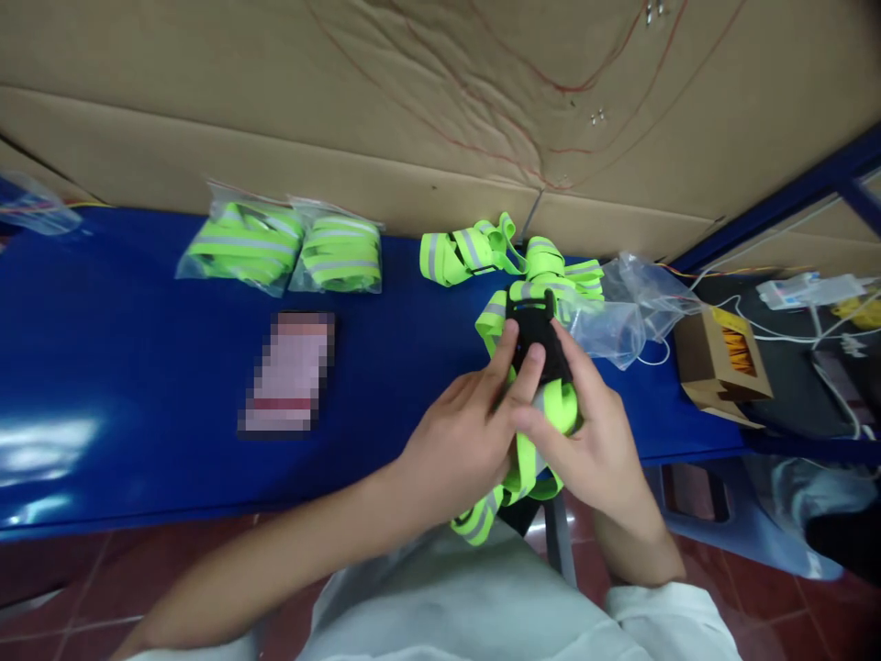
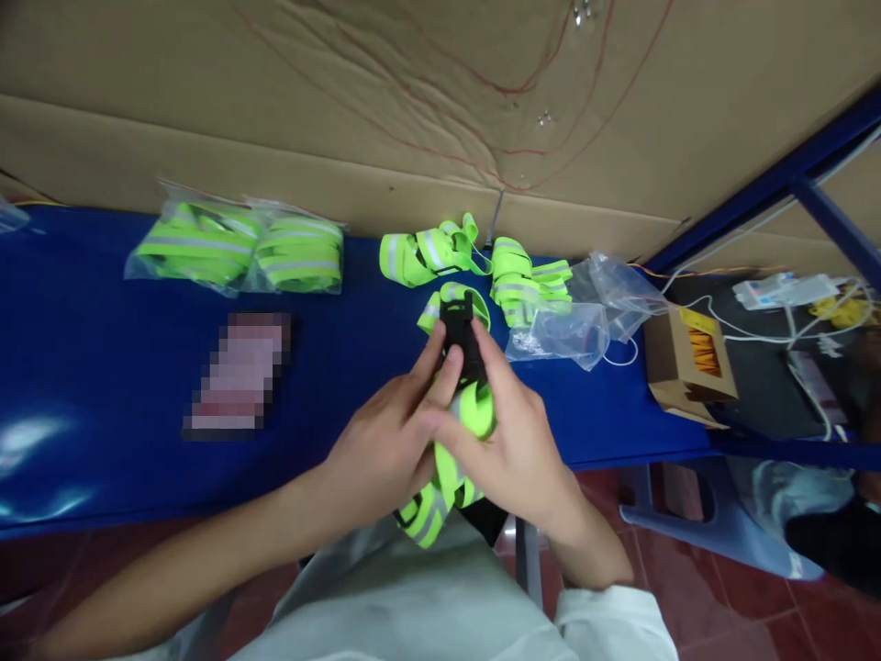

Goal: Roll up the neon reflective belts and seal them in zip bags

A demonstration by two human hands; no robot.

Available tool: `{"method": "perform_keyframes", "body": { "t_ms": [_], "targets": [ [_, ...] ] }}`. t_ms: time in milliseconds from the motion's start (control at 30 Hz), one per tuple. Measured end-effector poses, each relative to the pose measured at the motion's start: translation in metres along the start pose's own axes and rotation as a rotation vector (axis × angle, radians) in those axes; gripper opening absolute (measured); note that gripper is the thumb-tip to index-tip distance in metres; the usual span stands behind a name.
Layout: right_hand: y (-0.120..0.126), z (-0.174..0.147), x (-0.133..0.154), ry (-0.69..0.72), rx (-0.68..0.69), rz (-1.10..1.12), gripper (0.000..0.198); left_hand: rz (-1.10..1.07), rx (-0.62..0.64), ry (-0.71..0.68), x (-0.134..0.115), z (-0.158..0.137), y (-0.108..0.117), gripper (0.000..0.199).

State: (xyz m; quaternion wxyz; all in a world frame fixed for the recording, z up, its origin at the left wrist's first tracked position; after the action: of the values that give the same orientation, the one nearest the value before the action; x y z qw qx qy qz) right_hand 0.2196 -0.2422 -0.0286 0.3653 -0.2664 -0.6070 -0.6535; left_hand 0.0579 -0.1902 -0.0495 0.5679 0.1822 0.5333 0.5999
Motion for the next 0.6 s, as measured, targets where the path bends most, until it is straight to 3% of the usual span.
{"method": "perform_keyframes", "body": {
  "t_ms": [67, 133, 267, 300, 433, 467, 500, 600],
  "targets": [
    [0.008, -0.005, -0.004, -0.048, -0.044, 0.048, 0.065, 0.039, 0.068, -0.044, -0.005, -0.006, 0.009, 0.053],
    [0.017, -0.009, -0.009, -0.05, -0.019, 0.16, 0.046, -0.059, 0.034, -0.067, -0.001, -0.012, 0.027, 0.048],
    [0.032, -0.009, -0.004, 0.014, 0.167, 0.223, 0.037, -0.459, -0.091, -0.107, 0.019, -0.003, 0.072, 0.076],
    [0.035, -0.008, 0.001, 0.038, 0.223, 0.183, 0.037, -0.53, -0.063, -0.106, 0.023, 0.005, 0.081, 0.08],
    [0.047, 0.004, 0.026, 0.125, 0.491, 0.044, 0.035, -0.765, 0.504, -0.056, 0.027, 0.034, 0.089, 0.05],
    [0.051, 0.006, 0.031, 0.133, 0.559, 0.027, 0.034, -0.801, 0.602, -0.048, 0.027, 0.036, 0.087, 0.045],
    [0.054, 0.008, 0.035, 0.135, 0.61, 0.013, 0.033, -0.841, 0.617, -0.024, 0.027, 0.036, 0.085, 0.041],
    [0.065, 0.011, 0.042, 0.122, 0.664, -0.021, 0.031, -0.974, 0.26, 0.139, 0.033, 0.027, 0.078, 0.041]
  ]
}}
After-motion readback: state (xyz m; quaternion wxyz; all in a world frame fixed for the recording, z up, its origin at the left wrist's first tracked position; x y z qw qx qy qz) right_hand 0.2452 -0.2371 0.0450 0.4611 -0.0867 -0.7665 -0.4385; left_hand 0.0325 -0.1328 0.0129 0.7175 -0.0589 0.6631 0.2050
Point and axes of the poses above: each hand's wrist, its own z-axis towards the middle knuckle, its own y-axis out of the back of the hand, x = y × z, the point moved 3 cm from there along z, towards the middle knuckle, and after that the axes turned 15 degrees about x, right-handed, at the moved point
